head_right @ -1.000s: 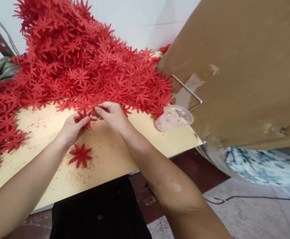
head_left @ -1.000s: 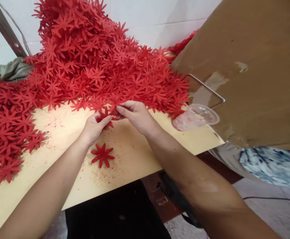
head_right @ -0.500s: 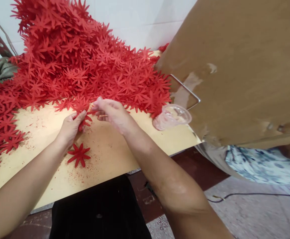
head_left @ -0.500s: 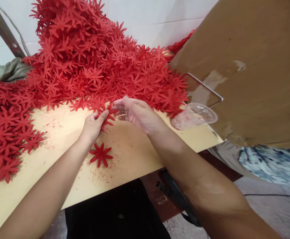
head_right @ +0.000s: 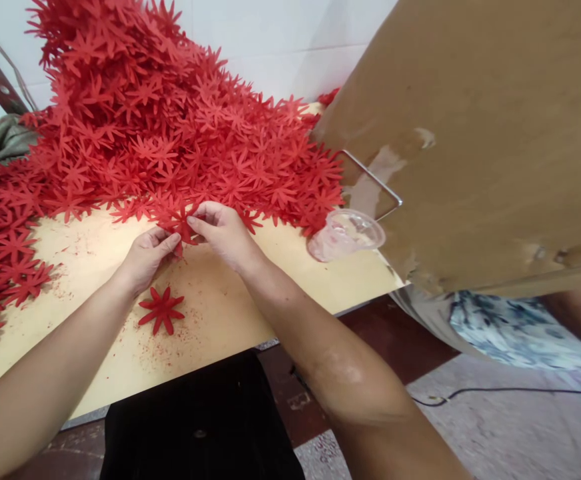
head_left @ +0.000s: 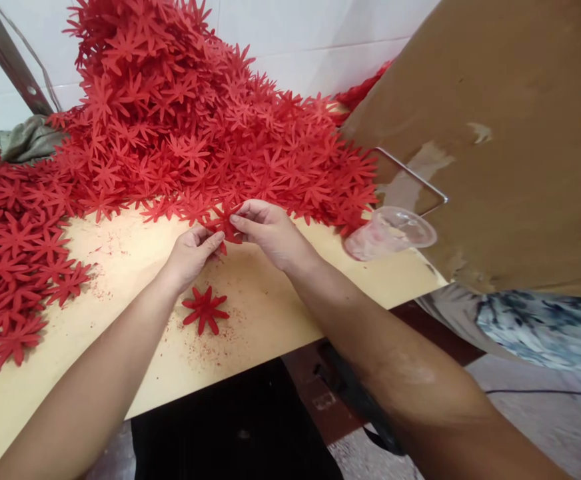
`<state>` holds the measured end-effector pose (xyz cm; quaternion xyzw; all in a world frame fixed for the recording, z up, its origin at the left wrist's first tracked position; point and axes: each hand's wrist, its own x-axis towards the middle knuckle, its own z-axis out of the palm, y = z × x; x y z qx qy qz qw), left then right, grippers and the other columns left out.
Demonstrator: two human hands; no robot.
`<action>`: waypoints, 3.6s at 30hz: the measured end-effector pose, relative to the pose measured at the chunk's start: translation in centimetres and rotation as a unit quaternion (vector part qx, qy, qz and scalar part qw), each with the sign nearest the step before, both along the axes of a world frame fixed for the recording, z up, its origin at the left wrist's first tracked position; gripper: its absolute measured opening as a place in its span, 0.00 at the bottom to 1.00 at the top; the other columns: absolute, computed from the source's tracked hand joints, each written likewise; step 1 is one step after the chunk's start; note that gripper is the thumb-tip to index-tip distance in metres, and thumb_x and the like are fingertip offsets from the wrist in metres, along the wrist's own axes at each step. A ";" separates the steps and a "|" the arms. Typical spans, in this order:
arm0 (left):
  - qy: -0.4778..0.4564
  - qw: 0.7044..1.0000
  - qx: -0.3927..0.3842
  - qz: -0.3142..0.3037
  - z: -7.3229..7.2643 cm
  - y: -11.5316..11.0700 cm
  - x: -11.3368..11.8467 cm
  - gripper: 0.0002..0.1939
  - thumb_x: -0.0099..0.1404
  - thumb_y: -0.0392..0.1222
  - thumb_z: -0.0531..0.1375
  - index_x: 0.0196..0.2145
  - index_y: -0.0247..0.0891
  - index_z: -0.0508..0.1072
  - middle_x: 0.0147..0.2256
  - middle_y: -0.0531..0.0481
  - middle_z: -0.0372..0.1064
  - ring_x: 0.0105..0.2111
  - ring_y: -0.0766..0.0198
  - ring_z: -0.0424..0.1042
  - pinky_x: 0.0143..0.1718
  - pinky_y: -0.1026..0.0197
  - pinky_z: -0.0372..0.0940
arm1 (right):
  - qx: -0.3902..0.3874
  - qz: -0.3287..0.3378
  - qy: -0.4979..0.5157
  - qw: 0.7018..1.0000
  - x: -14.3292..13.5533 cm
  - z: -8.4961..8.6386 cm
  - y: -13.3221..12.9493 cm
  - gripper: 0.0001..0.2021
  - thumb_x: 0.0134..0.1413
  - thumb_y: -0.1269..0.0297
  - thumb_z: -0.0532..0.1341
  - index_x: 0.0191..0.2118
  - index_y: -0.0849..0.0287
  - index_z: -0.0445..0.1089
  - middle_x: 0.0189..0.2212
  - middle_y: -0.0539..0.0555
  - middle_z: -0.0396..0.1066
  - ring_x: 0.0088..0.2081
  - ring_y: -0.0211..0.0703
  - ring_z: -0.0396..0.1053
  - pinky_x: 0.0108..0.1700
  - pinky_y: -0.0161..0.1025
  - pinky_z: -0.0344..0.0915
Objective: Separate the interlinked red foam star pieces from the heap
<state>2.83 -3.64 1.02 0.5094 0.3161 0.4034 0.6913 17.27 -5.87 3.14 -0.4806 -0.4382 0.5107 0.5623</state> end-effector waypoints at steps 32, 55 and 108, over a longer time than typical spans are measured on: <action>0.036 0.995 -0.052 0.078 0.7 -0.5 0.6 0.16 0.56 0.46 0.64 0.21 0.35 0.64 0.15 0.59 0.60 0.15 0.76 0.59 0.20 0.70 0.60 | 0.092 0.040 -0.172 0.980 0.5 -0.4 -1.4 0.13 0.50 0.60 0.61 0.41 0.60 0.67 0.26 0.47 0.67 0.25 0.31 0.62 0.29 0.33 0.62; -0.025 0.991 -0.107 0.075 1.1 -0.4 -0.1 0.06 0.65 0.35 0.53 0.34 0.34 0.70 0.24 0.54 0.69 0.21 0.75 0.66 0.26 0.70 0.62 | 0.150 -0.214 -0.621 0.739 8.1 2.4 1.2 0.23 0.44 0.76 0.63 0.50 0.62 0.69 0.58 0.64 0.58 0.59 0.61 0.52 0.58 0.59 0.50; -0.049 0.982 -0.036 0.180 0.3 0.6 -0.4 0.09 0.51 0.30 0.64 0.30 0.38 0.69 0.29 0.55 0.72 0.25 0.74 0.69 0.27 0.71 0.66 | 0.105 -0.186 -0.244 0.946 1.5 -2.6 0.4 0.20 0.43 0.57 0.67 0.43 0.59 0.68 0.43 0.58 0.69 0.43 0.43 0.68 0.46 0.44 0.67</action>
